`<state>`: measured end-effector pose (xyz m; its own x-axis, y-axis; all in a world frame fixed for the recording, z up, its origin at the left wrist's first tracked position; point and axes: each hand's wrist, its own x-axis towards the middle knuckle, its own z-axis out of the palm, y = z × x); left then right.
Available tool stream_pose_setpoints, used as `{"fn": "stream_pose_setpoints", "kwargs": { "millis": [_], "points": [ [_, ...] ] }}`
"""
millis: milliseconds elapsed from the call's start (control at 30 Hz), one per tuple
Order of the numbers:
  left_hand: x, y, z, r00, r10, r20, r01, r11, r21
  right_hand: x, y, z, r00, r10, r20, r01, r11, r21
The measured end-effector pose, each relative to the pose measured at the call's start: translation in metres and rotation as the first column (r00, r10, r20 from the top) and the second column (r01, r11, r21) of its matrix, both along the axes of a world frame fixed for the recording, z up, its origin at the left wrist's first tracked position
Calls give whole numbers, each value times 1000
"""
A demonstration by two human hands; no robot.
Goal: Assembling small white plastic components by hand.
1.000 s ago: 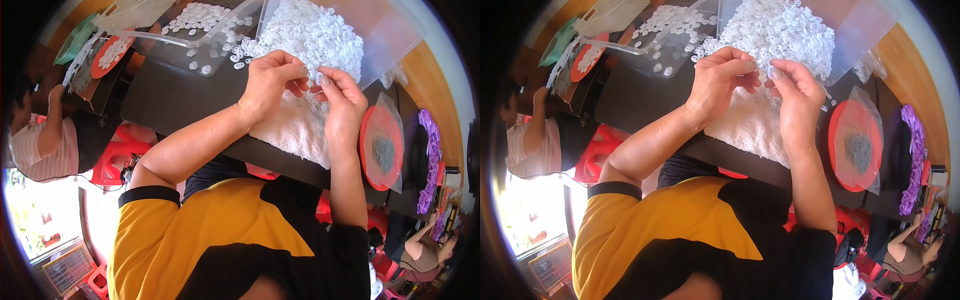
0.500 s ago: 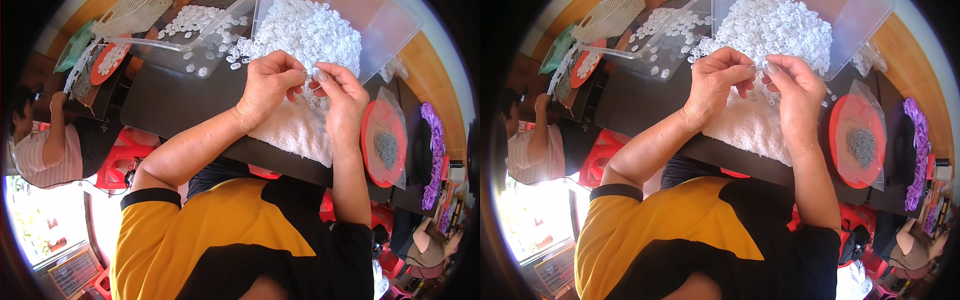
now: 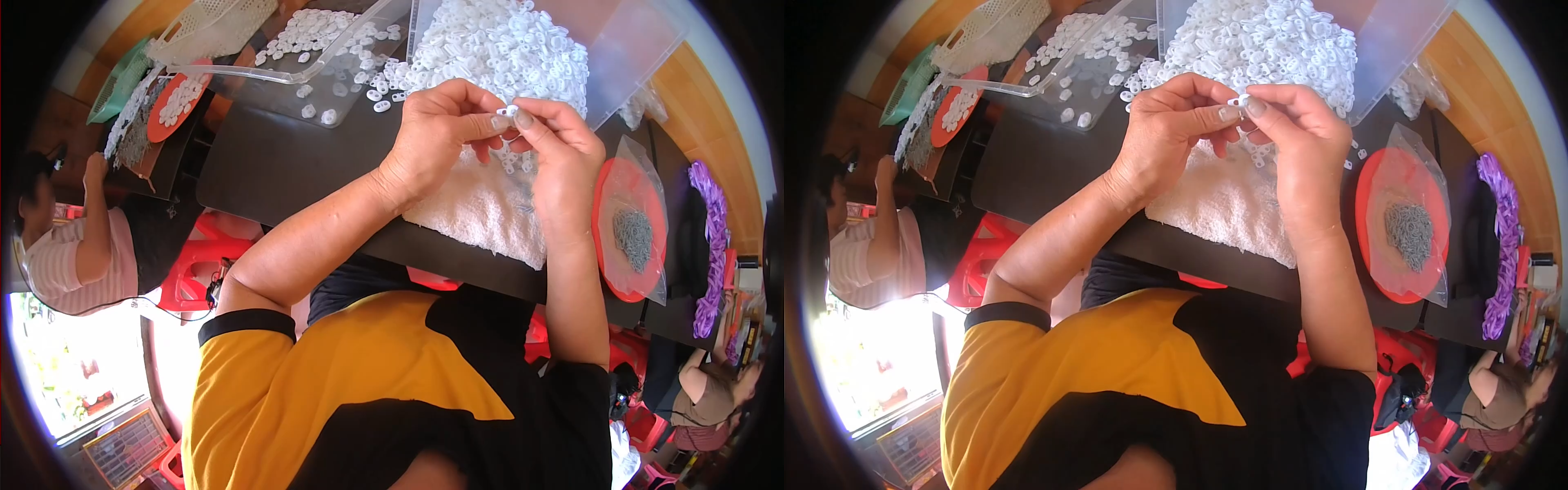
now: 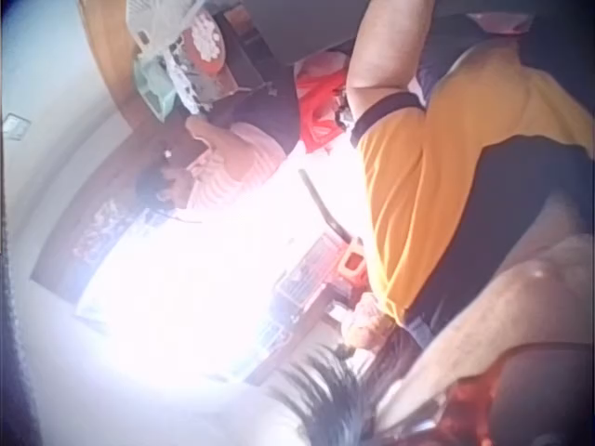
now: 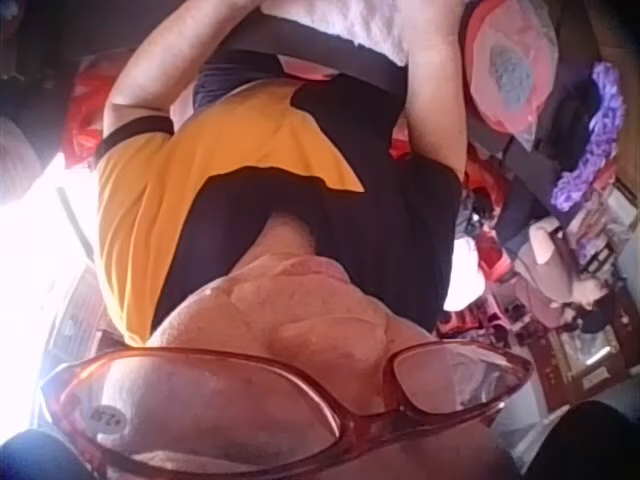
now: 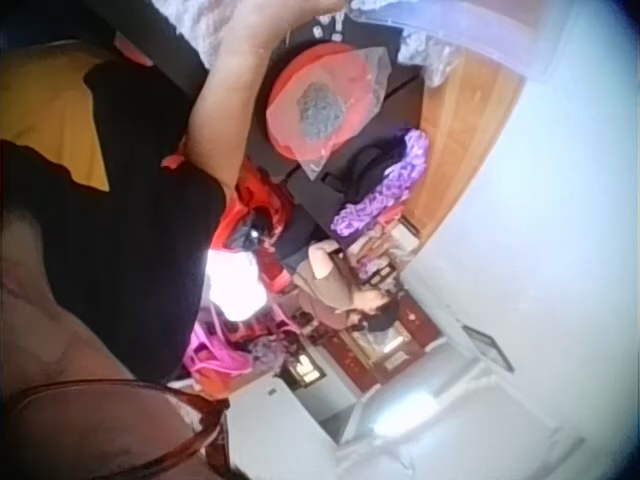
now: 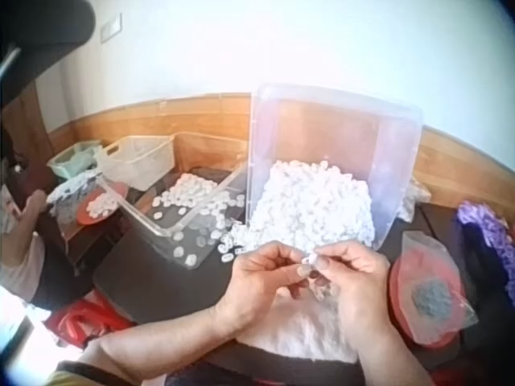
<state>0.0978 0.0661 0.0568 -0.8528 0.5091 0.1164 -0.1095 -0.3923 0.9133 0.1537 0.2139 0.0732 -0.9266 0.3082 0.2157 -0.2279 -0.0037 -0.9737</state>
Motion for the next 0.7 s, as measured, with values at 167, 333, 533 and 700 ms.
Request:
{"fn": "stream_pose_setpoints", "kwargs": {
  "millis": [167, 333, 533, 700],
  "points": [
    [-1, -2, 0, 997, -32, -69, 34, 999, 30, -1, 9, 2, 999, 43, -1, -43, 997, -59],
    [-3, -4, 4, 983, -72, -172, 65, 997, -43, -1, 15, 9, 985, 169, 27, -167, 984, -68],
    [-1, -2, -4, 921, -27, -389, -22, 993, -120, -2, 23, 12, 955, 290, 53, -286, 956, -70],
    [3, -6, 1, 900, 0, -436, -97, 975, -200, 1, 28, 16, 937, 299, 179, -309, 951, 28]
  ]
}}
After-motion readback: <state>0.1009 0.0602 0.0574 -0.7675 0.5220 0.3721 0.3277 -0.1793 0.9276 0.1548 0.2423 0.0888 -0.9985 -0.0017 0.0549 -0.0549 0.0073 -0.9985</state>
